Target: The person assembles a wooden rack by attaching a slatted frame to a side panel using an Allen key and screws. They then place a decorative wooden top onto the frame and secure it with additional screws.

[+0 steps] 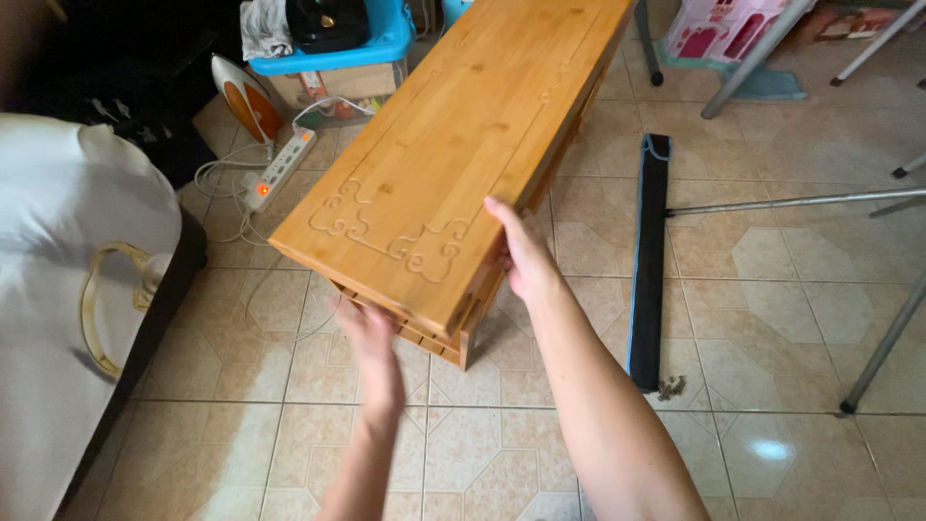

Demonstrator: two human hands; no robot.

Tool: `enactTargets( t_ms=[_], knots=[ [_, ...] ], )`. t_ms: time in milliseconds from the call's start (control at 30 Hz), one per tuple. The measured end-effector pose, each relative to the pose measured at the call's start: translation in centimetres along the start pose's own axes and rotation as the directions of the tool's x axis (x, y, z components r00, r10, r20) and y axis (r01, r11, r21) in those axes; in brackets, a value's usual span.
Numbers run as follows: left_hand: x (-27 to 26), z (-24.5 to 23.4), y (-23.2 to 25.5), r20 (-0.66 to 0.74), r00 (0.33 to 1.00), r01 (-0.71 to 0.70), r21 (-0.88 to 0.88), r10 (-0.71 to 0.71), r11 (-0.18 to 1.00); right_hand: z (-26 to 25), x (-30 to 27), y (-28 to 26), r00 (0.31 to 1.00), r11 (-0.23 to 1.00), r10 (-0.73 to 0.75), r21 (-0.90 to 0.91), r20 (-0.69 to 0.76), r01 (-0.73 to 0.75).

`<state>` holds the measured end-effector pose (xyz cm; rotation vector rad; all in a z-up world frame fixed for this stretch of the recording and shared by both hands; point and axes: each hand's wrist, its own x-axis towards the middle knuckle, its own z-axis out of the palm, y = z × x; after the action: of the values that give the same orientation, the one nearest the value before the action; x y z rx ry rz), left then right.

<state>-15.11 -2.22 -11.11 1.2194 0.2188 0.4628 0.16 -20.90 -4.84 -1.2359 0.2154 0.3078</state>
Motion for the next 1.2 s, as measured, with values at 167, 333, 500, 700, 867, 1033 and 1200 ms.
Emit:
enactTargets(
  t_ms=[167, 333, 500, 700, 867, 1033, 1200],
  knots=[
    [-5.2, 2.3, -6.0, 0.382, 0.913, 0.049, 0.241, -0.141, 0.969, -1.0, -1.1, -0.6, 0.993, 0.989, -0.114, 0.09, -0.021, 0.116],
    [-4.5, 5.7, -4.2, 0.251, 0.967, -0.175, 0.559, 0.035, 0.81, -0.7, -1.5, 0.0, 0.994, 0.964, -0.105, 0.242, -0.02, 0.107],
    [-4.6, 6.0, -2.7, 0.154, 0.987, -0.138, 0.646, 0.049, 0.751, -0.4, -0.4, 1.7, 0.995, 0.946, -0.101, 0.313, 0.026, 0.087],
    [-2.8, 2.9, -2.6, 0.068, 0.998, -0.056, 0.657, 0.014, 0.752, 1.9, -0.4, 2.4, 0.98, 0.933, -0.199, 0.306, 0.009, 0.187],
    [-1.3, 1.0, -2.6, -0.063, 0.998, 0.056, 0.522, -0.027, 0.851, 4.9, -0.7, 2.6, 0.989, 0.965, -0.111, 0.225, -0.098, 0.131],
    [-1.2, 0.0, -0.6, -0.16, 0.964, -0.16, 0.288, 0.212, 0.944, 6.4, -1.5, 3.2, 0.984, 0.977, -0.175, 0.117, -0.017, 0.176],
    [-1.5, -0.9, 3.2, 0.018, 0.95, -0.272, 0.536, 0.311, 0.799, 6.7, -2.5, 3.5, 0.992, 0.985, -0.122, 0.122, 0.019, 0.119]
  ],
)
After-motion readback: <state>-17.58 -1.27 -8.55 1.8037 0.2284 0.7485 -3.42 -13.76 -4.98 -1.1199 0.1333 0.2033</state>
